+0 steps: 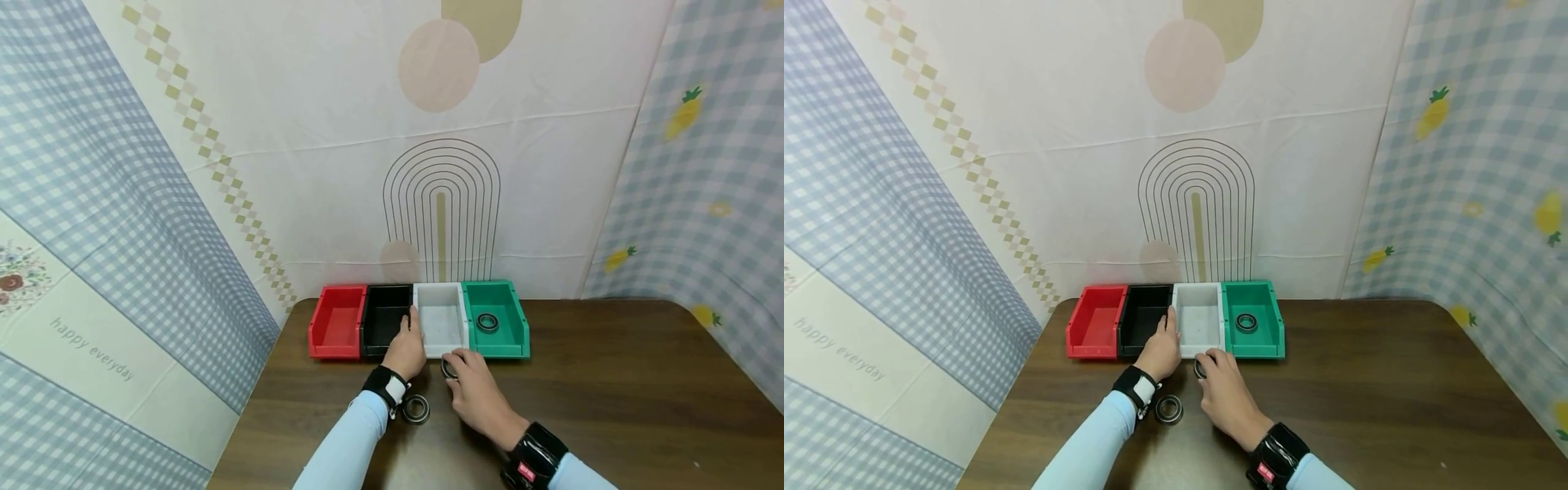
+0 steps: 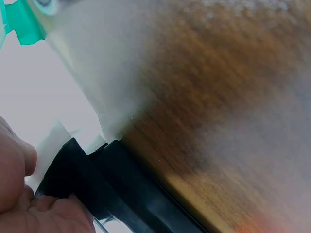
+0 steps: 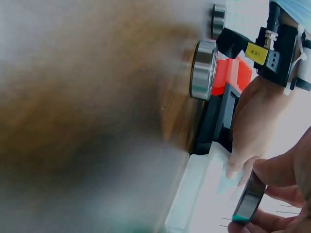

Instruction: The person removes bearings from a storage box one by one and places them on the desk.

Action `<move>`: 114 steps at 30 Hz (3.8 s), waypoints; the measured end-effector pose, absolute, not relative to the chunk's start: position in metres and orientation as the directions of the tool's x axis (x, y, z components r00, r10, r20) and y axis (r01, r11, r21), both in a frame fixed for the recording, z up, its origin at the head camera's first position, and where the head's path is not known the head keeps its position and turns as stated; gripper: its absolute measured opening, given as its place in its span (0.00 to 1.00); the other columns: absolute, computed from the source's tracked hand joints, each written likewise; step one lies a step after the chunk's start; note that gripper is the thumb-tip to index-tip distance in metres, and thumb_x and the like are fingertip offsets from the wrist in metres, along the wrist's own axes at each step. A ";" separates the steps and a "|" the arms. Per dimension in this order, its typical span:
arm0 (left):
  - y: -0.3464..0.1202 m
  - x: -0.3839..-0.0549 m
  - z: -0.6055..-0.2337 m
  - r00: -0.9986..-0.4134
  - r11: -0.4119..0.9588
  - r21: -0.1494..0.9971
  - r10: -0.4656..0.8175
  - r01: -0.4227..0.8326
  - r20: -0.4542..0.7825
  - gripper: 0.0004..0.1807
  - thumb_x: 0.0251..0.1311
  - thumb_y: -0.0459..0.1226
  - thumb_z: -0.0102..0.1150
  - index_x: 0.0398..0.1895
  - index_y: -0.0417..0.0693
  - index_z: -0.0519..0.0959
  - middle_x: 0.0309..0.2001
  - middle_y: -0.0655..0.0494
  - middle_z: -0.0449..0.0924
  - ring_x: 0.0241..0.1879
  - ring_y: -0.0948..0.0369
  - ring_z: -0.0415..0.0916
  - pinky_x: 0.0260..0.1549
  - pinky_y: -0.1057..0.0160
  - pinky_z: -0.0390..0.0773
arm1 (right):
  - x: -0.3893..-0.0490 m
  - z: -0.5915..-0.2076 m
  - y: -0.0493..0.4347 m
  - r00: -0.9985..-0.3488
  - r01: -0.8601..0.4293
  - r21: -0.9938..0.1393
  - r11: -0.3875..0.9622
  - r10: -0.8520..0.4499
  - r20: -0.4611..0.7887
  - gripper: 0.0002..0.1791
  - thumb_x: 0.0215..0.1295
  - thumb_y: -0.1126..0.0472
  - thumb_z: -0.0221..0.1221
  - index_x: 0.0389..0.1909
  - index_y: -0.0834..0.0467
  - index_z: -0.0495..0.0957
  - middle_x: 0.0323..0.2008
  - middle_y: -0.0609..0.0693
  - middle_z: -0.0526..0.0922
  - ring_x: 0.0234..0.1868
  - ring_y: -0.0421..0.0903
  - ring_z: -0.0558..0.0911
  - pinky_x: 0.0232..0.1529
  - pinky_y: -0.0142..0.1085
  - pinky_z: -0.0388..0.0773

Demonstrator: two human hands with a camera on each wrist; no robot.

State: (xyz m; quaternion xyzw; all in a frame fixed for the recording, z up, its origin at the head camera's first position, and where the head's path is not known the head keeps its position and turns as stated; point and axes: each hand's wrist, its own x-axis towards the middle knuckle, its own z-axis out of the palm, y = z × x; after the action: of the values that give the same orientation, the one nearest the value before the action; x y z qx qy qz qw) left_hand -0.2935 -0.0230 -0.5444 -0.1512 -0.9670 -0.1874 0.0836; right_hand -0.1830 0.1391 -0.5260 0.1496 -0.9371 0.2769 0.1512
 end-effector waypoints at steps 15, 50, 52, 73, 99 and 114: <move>-0.023 -0.293 -0.542 -0.945 0.879 0.354 0.264 0.319 0.194 0.35 0.82 0.35 0.48 0.85 0.34 0.49 0.74 0.25 0.68 0.51 0.43 0.90 0.47 0.51 0.90 | -0.160 -0.535 0.152 -0.958 -0.285 -0.480 0.829 -0.234 0.165 0.23 0.68 0.65 0.70 0.64 0.59 0.82 0.60 0.56 0.82 0.63 0.53 0.79 0.64 0.52 0.81; -0.023 -0.293 -0.547 -0.920 0.881 0.304 0.286 0.363 0.269 0.36 0.79 0.32 0.51 0.83 0.30 0.51 0.68 0.23 0.73 0.41 0.43 0.90 0.38 0.51 0.91 | -0.157 -0.540 0.162 -0.922 -0.360 -0.402 0.842 -0.386 0.017 0.22 0.65 0.62 0.73 0.59 0.60 0.83 0.46 0.48 0.81 0.49 0.44 0.78 0.50 0.44 0.83; -0.024 -0.294 -0.549 -0.917 0.874 0.315 0.287 0.369 0.279 0.37 0.79 0.32 0.51 0.83 0.31 0.49 0.68 0.23 0.73 0.40 0.43 0.90 0.38 0.49 0.90 | -0.157 -0.540 0.161 -0.922 -0.358 -0.399 0.844 -0.388 0.004 0.22 0.65 0.62 0.73 0.59 0.60 0.83 0.46 0.48 0.80 0.49 0.44 0.78 0.50 0.45 0.83; -0.022 -0.294 -0.547 -0.942 0.888 0.332 0.260 0.320 0.211 0.35 0.81 0.34 0.48 0.84 0.32 0.49 0.72 0.24 0.70 0.48 0.41 0.90 0.48 0.47 0.90 | -0.160 -0.531 0.155 -0.911 -0.329 -0.363 0.872 -0.394 -0.123 0.22 0.69 0.63 0.70 0.62 0.62 0.81 0.50 0.53 0.78 0.51 0.48 0.76 0.51 0.47 0.82; -0.021 -0.298 -0.554 -0.929 0.873 0.345 0.267 0.345 0.255 0.37 0.82 0.36 0.48 0.85 0.36 0.48 0.71 0.25 0.72 0.47 0.42 0.90 0.45 0.50 0.91 | -0.158 -0.539 0.157 -0.926 -0.316 -0.383 0.868 -0.370 -0.073 0.23 0.68 0.61 0.71 0.62 0.61 0.81 0.49 0.52 0.78 0.51 0.47 0.77 0.50 0.46 0.82; -0.023 -0.300 -0.556 -0.925 0.884 0.312 0.270 0.348 0.268 0.35 0.81 0.35 0.51 0.83 0.34 0.51 0.68 0.25 0.74 0.44 0.44 0.91 0.42 0.47 0.91 | -0.156 -0.537 0.154 -0.933 -0.295 -0.390 0.872 -0.351 -0.078 0.23 0.68 0.62 0.71 0.62 0.61 0.81 0.49 0.52 0.78 0.51 0.47 0.76 0.50 0.46 0.82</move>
State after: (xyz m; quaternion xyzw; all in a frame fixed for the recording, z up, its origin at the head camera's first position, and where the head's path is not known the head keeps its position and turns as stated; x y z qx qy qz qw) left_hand -0.3001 -0.0235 -0.5559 -0.1601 -0.9644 -0.1798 0.1093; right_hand -0.1564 0.1541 -0.5371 0.1673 -0.9648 0.1893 -0.0733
